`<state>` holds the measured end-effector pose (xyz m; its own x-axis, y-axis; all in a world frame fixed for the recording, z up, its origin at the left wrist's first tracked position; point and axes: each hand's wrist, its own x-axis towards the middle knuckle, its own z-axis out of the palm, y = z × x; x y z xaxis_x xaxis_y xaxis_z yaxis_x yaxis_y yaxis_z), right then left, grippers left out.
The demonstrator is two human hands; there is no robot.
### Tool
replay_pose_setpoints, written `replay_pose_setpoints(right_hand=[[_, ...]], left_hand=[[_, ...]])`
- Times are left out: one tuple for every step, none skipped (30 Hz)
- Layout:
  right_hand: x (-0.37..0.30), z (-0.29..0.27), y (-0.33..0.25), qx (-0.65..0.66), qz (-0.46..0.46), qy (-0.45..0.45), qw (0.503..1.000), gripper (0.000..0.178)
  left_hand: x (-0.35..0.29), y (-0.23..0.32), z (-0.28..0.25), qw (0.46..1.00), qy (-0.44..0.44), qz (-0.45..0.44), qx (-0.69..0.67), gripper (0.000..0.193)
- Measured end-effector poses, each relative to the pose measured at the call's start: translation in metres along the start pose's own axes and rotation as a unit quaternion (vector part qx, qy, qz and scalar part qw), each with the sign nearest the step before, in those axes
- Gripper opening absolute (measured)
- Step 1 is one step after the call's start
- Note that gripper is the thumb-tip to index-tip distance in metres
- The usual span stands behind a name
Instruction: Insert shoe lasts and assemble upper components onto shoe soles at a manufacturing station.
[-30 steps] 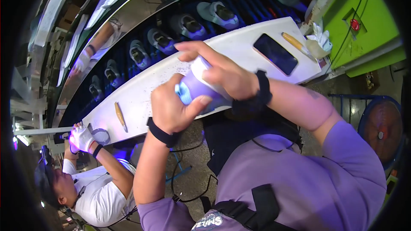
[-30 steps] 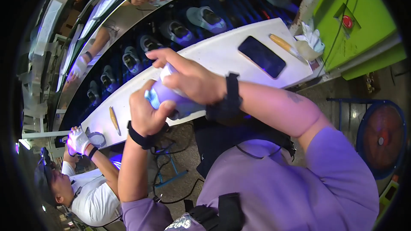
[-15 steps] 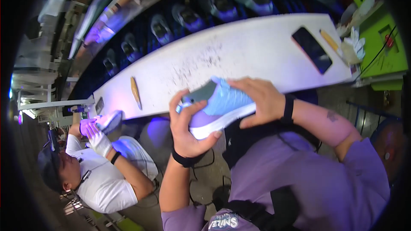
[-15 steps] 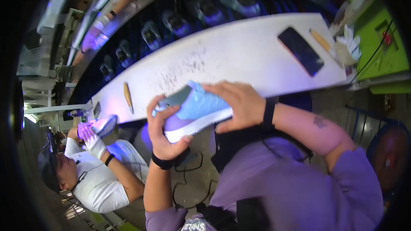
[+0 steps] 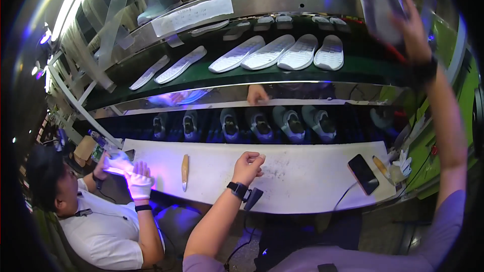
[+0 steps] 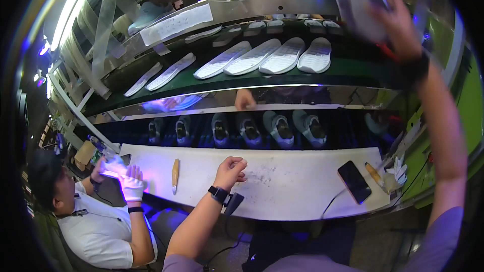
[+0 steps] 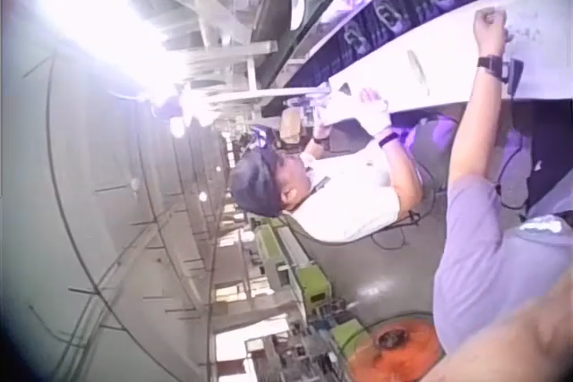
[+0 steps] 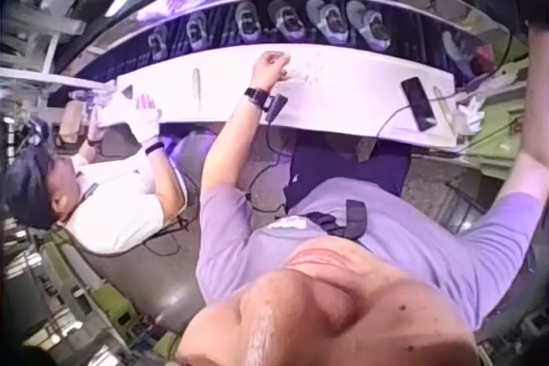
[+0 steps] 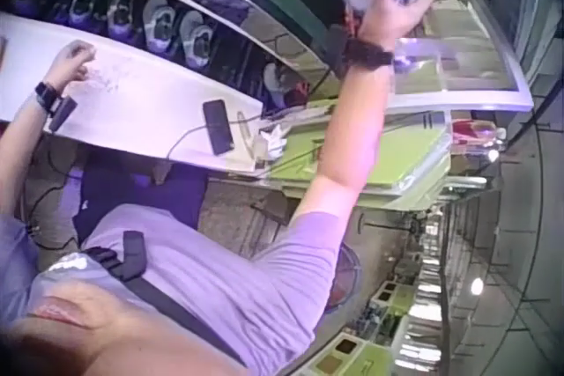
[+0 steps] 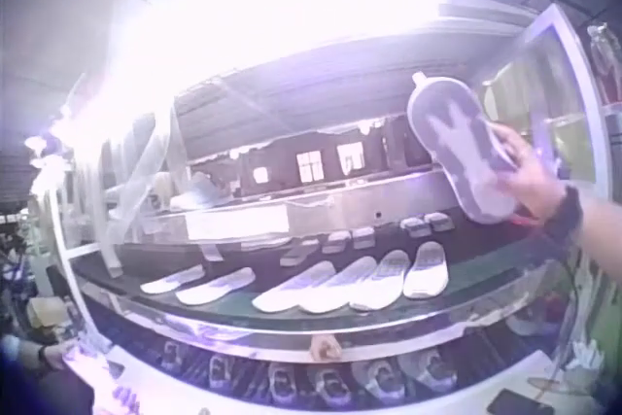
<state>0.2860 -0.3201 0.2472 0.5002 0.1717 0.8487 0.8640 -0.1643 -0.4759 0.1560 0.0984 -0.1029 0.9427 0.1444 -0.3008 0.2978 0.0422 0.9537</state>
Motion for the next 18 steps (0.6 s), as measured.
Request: replay_pose_setpoints(right_hand=[[0.059, -0.040, 0.021, -0.148, 0.065, 0.010, 0.987, 0.065], [0.102, -0.047, 0.027, -0.300, 0.026, 0.030, 0.953, 0.061], [0.126, -0.045, 0.034, -0.438, -0.014, 0.048, 0.898, 0.059], [0.129, -0.036, 0.048, -0.376, -0.051, -0.007, 0.925, 0.054], [0.146, -0.060, 0.068, -0.477, -0.035, -0.079, 0.875, 0.057], [0.164, -0.086, 0.091, -0.568, -0.018, -0.150, 0.809, 0.060], [0.165, -0.071, 0.118, -0.491, -0.004, -0.149, 0.858, 0.054], [0.154, -0.068, 0.147, -0.425, 0.023, -0.144, 0.893, 0.050], [0.147, -0.067, 0.164, -0.548, -0.090, -0.039, 0.831, 0.043], [0.143, -0.037, 0.156, -0.543, -0.088, -0.049, 0.834, 0.043], [0.137, 0.023, 0.122, -0.495, 0.018, 0.017, 0.869, 0.045], [0.127, 0.058, 0.096, -0.453, 0.129, 0.087, 0.878, 0.046], [0.122, 0.074, 0.092, -0.493, -0.035, 0.086, 0.865, 0.044], [0.108, 0.090, 0.093, -0.492, -0.251, 0.090, 0.828, 0.036], [0.072, 0.137, 0.060, -0.371, -0.196, -0.014, 0.908, 0.036], [0.064, 0.128, 0.082, -0.320, 0.018, -0.201, 0.926, 0.047], [0.047, 0.164, 0.075, -0.313, -0.106, -0.246, 0.911, 0.050], [0.026, 0.212, 0.065, -0.298, -0.224, -0.285, 0.883, 0.053]], left_hand=[[0.022, 0.004, 0.011, 1.000, 0.010, -0.002, 0.027, 0.048], [0.041, 0.006, 0.017, 0.998, 0.032, -0.009, 0.052, 0.050], [0.058, 0.003, 0.017, 0.997, 0.052, -0.015, 0.061, 0.052], [0.076, -0.005, 0.014, 0.994, 0.088, 0.001, 0.065, 0.055], [0.095, -0.003, 0.026, 0.991, 0.108, 0.011, 0.076, 0.059], [0.115, -0.003, 0.037, 0.988, 0.131, 0.021, 0.084, 0.063], [0.149, -0.028, 0.027, 0.976, 0.160, 0.081, 0.126, 0.072], [0.163, -0.022, 0.039, 0.977, 0.124, 0.052, 0.164, 0.075], [0.171, -0.014, 0.052, 0.973, 0.117, 0.069, 0.184, 0.078], [0.175, -0.013, 0.051, 0.968, 0.125, 0.078, 0.204, 0.082], [0.185, -0.024, 0.043, 0.948, 0.179, 0.073, 0.253, 0.087], [0.201, -0.037, 0.045, 0.926, 0.215, 0.074, 0.302, 0.091], [0.223, -0.049, 0.039, 0.896, 0.180, 0.077, 0.400, 0.103], [0.231, -0.044, 0.054, 0.899, 0.163, 0.078, 0.399, 0.103], [0.231, -0.037, 0.065, 0.892, 0.135, 0.044, 0.429, 0.105], [0.232, -0.027, 0.079, 0.881, 0.106, 0.020, 0.460, 0.107], [0.247, -0.033, 0.076, 0.832, 0.085, 0.036, 0.547, 0.104], [0.256, -0.048, 0.070, 0.831, 0.078, 0.029, 0.550, 0.104]])
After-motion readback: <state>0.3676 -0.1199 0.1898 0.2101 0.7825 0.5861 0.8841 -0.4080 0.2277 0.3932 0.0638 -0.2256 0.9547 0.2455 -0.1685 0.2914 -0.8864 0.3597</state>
